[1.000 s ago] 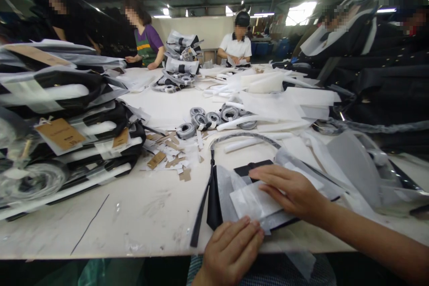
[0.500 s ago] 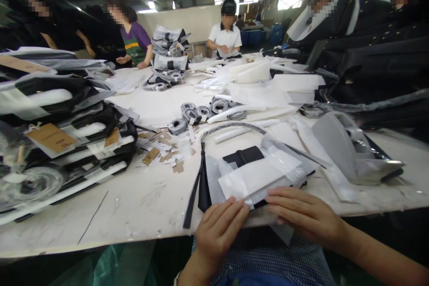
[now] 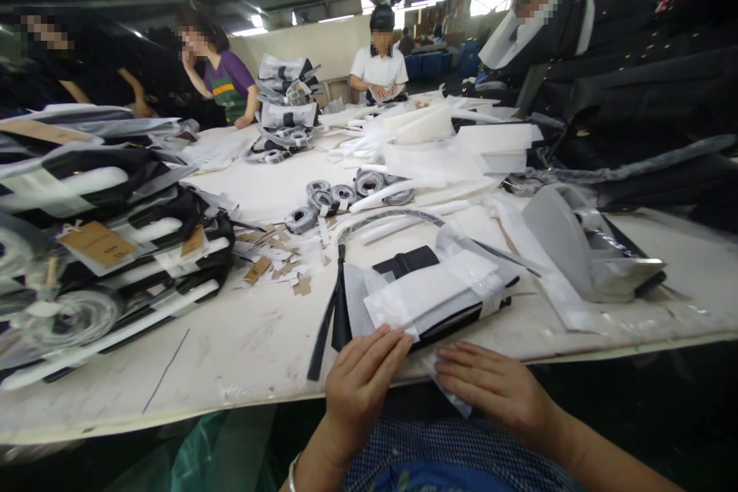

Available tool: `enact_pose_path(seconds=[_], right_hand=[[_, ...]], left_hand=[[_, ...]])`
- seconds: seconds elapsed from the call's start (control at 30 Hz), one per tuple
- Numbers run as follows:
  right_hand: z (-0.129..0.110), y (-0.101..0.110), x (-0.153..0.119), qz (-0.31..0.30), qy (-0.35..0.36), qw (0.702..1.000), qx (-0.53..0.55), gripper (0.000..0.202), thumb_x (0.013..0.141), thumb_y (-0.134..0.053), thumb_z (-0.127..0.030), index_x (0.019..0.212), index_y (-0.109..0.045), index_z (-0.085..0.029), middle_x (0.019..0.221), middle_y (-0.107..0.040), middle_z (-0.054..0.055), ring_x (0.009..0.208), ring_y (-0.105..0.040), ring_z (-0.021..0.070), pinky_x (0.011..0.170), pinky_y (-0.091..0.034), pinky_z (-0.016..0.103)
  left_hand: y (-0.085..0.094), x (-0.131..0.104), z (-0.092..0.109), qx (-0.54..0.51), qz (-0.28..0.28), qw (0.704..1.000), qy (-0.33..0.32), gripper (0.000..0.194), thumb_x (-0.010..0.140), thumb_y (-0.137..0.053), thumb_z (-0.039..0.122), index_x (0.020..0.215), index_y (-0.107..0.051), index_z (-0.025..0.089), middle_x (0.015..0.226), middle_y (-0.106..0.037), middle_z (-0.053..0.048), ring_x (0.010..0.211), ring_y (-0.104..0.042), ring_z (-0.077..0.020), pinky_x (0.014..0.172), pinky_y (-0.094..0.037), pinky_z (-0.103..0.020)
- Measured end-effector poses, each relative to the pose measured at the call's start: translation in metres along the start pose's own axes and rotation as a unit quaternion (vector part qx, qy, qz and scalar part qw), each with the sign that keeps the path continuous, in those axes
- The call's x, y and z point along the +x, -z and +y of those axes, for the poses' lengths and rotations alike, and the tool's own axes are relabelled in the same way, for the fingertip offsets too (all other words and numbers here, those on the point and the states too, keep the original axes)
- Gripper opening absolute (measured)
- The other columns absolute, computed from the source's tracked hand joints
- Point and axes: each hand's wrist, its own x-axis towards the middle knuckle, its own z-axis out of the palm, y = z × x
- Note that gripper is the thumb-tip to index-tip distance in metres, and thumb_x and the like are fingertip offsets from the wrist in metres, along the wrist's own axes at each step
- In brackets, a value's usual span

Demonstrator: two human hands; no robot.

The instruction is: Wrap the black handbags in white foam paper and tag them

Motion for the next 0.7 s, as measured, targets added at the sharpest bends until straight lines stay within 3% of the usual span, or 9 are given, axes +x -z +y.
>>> enact_pose_path(seconds=[0.23,0.4,0.57,0.7], right_hand=[[-0.049,-0.002,0.020,-0.002,0.053,0.999,-0.004,0.032,0.102,-0.042,-0.012,0.117,-0.071,-0.011,0.111,-0.076,0.009,0.110,-0.069,0.0166,0.112,-0.041,0.035],[-0.058,-0.009,0.008,0.055,0.016,0.998,-0.021,0.038,0.103,-0.036,-0.010,0.110,-0.073,-0.011,0.109,-0.077,0.010,0.111,-0.069,0.0164,0.115,-0.037,0.035],[-0.064,0.003,0.013,-0.001,0.019,1.000,-0.018,0.036,0.101,-0.039,-0.009,0.115,-0.072,-0.010,0.114,-0.075,0.009,0.114,-0.068,0.0181,0.114,-0.042,0.035],[-0.069,0.020,0.034,0.021,0.011,0.999,-0.021,0.040,0.101,-0.035,-0.009,0.110,-0.074,-0.010,0.110,-0.076,0.008,0.109,-0.070,0.0190,0.113,-0.045,0.035]], left_hand=[[0.002,0.006,-0.002,0.022,-0.005,1.000,-0.007,0.037,0.099,-0.053,0.011,0.134,-0.059,0.020,0.126,-0.070,-0.002,0.122,-0.061,-0.0180,0.095,-0.053,-0.032],[0.002,0.008,-0.007,0.017,-0.011,1.000,-0.012,0.036,0.100,-0.051,0.012,0.134,-0.059,0.020,0.126,-0.070,-0.001,0.123,-0.061,-0.0176,0.095,-0.052,-0.033],[0.003,0.007,-0.006,0.007,-0.021,1.000,-0.001,0.037,0.098,-0.055,0.012,0.134,-0.059,0.022,0.126,-0.070,0.000,0.122,-0.061,-0.0174,0.096,-0.052,-0.033],[0.000,0.003,-0.001,0.008,-0.021,1.000,0.016,0.037,0.099,-0.053,0.011,0.134,-0.059,0.023,0.126,-0.070,0.000,0.121,-0.062,-0.0175,0.095,-0.053,-0.033]])
